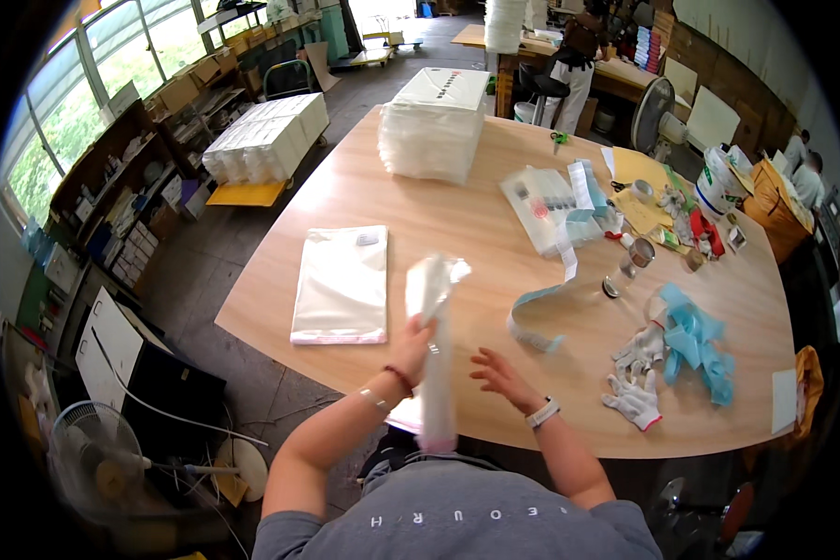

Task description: The person applies adhesive labels from a continuous roll onto clear plastic bags placed on a table. They peel each label, smooth it onto the bag, and set the labeled bag aside. The workspace contains stacks of bags, gloves, and other packing supplies.

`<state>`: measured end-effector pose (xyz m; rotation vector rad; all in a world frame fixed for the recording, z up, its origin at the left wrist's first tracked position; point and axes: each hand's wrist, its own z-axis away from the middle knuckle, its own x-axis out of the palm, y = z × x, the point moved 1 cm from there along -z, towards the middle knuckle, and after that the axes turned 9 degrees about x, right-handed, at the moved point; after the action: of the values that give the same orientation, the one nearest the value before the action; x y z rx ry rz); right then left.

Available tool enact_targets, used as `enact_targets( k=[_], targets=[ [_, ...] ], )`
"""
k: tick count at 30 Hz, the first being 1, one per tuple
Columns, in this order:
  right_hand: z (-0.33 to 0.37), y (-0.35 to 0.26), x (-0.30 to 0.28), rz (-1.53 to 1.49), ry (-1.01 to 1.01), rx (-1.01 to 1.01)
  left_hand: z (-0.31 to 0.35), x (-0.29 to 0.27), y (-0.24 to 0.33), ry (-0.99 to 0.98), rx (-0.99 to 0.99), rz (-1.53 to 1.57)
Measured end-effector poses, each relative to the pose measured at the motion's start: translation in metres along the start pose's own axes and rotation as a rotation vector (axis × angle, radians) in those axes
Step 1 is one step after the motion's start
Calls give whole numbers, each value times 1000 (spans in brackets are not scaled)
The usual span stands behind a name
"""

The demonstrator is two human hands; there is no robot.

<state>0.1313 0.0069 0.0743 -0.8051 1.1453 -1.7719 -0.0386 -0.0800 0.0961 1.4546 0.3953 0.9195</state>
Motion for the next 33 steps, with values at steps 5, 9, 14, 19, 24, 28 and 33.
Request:
enact_targets(
  k=[5, 9, 14, 19, 24, 28, 33],
  targets=[
    [4, 44, 6, 456, 309, -139, -25, 67, -86, 160, 80, -372],
    [10, 65, 0, 725, 574, -172, -36, 93, -135, 161, 85, -410],
    [8, 94, -31, 656, 758, -74, -23, 87, -129, -113, 165, -478],
    [16, 85, -58, 259, 697, 51, 38, 10, -93, -616, 708, -952],
    [21, 75, -55, 158, 623, 40, 38, -9, -115, -699, 660, -1127],
    [19, 77, -63, 123, 589, 57, 35, -12, -122, -705, 726, -1072],
    [14, 86, -67, -146, 495, 84, 42, -13, -115, -754, 704, -1097]
  ],
)
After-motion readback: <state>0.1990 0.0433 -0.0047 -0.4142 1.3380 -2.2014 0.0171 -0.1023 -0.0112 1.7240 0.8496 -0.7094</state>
